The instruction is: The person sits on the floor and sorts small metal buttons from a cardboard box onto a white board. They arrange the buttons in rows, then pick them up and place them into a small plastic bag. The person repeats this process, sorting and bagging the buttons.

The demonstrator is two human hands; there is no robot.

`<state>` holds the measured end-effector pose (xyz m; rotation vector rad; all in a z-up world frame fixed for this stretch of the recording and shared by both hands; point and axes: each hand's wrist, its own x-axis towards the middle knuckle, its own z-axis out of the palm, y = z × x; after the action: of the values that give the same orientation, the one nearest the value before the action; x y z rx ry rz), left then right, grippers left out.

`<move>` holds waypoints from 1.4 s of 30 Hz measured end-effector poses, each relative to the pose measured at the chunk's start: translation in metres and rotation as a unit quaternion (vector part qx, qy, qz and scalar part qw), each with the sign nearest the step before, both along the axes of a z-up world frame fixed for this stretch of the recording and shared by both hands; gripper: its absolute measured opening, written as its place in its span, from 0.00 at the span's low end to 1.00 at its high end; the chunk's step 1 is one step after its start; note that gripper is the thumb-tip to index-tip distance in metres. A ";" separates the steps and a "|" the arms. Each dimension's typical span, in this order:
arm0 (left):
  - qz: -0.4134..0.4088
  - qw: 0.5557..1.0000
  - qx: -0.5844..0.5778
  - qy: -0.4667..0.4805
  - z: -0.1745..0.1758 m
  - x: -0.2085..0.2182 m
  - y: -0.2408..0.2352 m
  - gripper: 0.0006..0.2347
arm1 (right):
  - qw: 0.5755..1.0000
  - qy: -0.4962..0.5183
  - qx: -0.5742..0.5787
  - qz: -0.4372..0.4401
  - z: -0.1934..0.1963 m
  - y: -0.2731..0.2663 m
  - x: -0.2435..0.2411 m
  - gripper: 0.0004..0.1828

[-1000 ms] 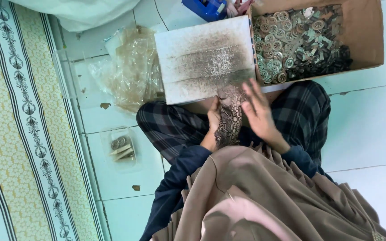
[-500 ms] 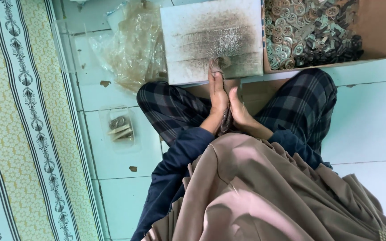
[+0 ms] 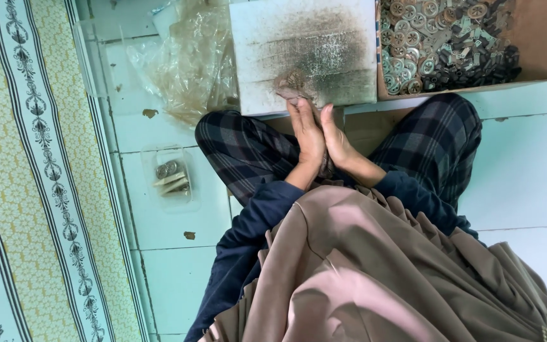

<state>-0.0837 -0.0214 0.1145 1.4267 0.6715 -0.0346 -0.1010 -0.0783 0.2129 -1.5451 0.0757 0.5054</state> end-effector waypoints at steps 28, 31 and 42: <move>-0.120 0.986 0.110 0.024 -0.073 0.042 0.016 0.26 | 0.984 -0.066 -0.088 -0.141 -0.069 0.008 0.044 0.19; -0.125 0.985 0.098 0.073 -0.103 0.033 0.020 0.28 | 0.987 -0.050 -0.036 -0.147 -0.098 0.001 0.037 0.18; 0.067 0.931 -0.351 0.080 -0.019 0.048 0.059 0.25 | 0.990 -0.062 0.068 -0.103 -0.107 -0.015 0.029 0.35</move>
<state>-0.0355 0.0380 0.0956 0.6894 0.7873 -0.2613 -0.0721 -0.0938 0.1062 -1.4128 0.1015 0.2449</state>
